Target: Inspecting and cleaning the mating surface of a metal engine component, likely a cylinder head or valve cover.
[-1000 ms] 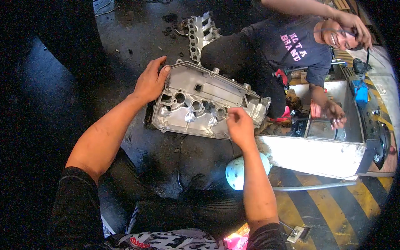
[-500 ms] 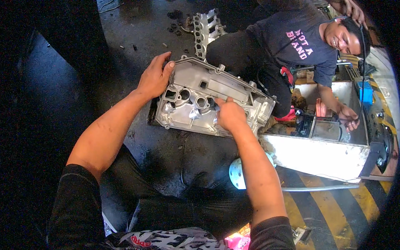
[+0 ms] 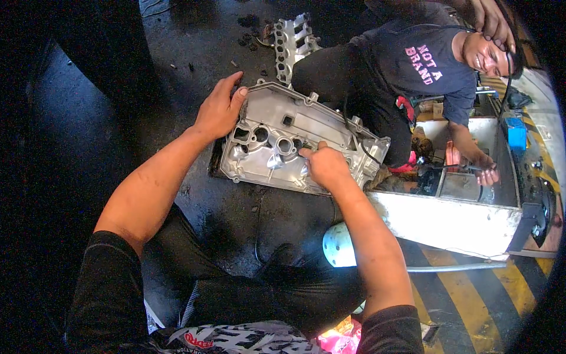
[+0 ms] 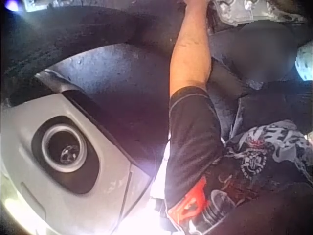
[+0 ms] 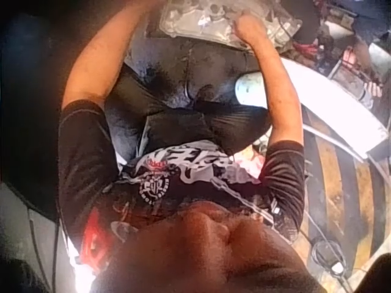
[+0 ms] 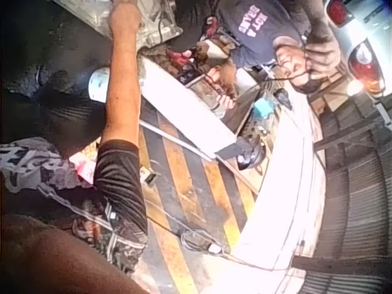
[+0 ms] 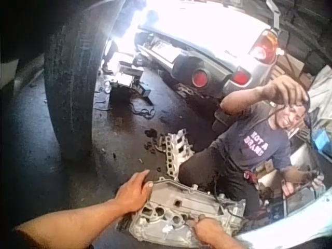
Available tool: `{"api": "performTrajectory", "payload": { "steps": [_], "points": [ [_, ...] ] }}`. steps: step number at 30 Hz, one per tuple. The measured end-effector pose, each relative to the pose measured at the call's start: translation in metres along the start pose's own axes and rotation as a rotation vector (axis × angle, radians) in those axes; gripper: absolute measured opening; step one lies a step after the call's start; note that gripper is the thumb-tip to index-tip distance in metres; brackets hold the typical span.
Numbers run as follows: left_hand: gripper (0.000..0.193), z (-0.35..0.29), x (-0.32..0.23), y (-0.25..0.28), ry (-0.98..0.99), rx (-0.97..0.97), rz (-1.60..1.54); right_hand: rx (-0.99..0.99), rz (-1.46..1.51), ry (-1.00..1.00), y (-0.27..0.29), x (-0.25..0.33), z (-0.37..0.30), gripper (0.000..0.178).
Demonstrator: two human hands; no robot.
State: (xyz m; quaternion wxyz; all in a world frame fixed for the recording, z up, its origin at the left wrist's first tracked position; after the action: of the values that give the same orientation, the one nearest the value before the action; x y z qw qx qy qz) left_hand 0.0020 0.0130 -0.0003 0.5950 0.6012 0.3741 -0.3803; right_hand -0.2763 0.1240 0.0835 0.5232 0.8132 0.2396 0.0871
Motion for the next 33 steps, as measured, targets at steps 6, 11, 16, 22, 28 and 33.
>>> {"api": "performTrajectory", "payload": {
  "steps": [6,11,16,22,28,33],
  "points": [
    [0.056,0.002,0.0,0.0,-0.008,0.001,-0.006,-0.047,0.023,-0.057,-0.001,0.001,0.003,0.041],
    [0.056,0.002,-0.001,0.001,0.0,0.01,-0.007,-0.05,0.03,-0.037,-0.001,0.001,0.003,0.039],
    [0.059,0.001,-0.001,0.003,0.023,0.043,-0.009,-0.058,0.128,-0.062,-0.001,-0.003,-0.006,0.034],
    [0.06,0.0,-0.001,0.003,0.032,0.067,-0.019,-0.447,1.021,-0.217,-0.002,-0.019,-0.033,0.035],
    [0.059,0.001,0.003,0.0,0.011,0.048,-0.017,-0.647,1.638,-0.444,0.004,-0.008,-0.05,0.037],
    [0.059,0.004,0.005,-0.004,-0.026,0.015,-0.011,-0.602,1.664,-0.399,-0.006,-0.015,-0.056,0.033]
  ]
}}
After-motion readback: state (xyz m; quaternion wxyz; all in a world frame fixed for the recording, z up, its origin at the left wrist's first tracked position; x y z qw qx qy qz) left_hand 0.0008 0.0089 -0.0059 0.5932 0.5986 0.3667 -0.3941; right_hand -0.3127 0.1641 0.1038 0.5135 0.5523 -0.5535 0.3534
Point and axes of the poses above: each hand's wrist, its own z-axis towards the middle knuckle, its own y-axis out of the back of the hand, x = y × z, the point moved 1 cm from there along z, towards the middle knuckle, and after that the axes turned 14 degrees about y, right-handed, at the moved point
